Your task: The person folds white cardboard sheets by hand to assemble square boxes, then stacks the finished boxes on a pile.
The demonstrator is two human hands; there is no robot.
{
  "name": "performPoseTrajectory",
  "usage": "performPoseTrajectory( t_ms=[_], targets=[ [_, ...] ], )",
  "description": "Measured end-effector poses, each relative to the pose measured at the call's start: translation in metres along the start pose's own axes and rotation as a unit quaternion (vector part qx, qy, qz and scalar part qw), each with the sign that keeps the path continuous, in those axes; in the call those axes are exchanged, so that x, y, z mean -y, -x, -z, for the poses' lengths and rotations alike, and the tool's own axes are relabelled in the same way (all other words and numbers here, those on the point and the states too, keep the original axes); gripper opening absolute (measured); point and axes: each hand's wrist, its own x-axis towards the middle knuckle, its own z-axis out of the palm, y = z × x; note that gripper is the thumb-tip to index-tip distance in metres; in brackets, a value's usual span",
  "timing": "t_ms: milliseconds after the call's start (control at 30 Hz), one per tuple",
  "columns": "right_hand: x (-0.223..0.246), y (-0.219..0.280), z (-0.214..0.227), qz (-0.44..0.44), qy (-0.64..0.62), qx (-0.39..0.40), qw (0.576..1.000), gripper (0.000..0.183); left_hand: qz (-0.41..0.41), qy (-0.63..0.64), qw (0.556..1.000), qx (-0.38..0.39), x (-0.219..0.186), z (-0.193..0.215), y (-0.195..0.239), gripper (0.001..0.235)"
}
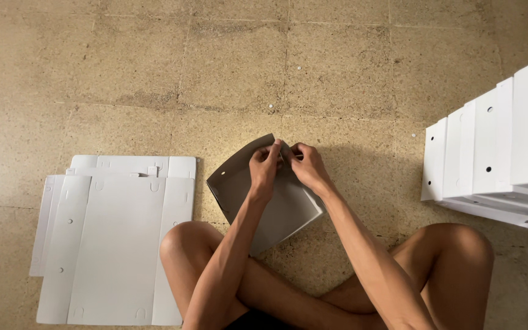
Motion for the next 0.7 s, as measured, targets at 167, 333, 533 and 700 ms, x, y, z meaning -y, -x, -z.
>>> performPoseTrajectory(
  t_ms=[167, 333, 533, 700],
  targets=[
    [-0.037, -0.029, -0.008, -0.007, -0.035, -0.02, 0.999, 0.022, 0.001, 0.007, 0.999, 0.037, -0.01, -0.001, 0.025, 0.035],
    [-0.048, -0.035, -0.013, -0.031, -0.101, -0.019, 0.994, 0.023, -0.002, -0.022, 0.999, 0.028, 0.003, 0.012, 0.014, 0.02],
    [-0.01, -0.014, -0.002, -0.027, -0.127, -0.015, 0.991, 0.018, 0.031, -0.025, 0.999, 0.012, -0.005, 0.008, 0.016, 0.013],
    [-0.015, -0.018, 0.002, -0.021, -0.164, 0.008, 0.986, 0.013, 0.036, -0.038, 0.998, 0.019, -0.02, 0.008, 0.027, 0.019]
  ],
)
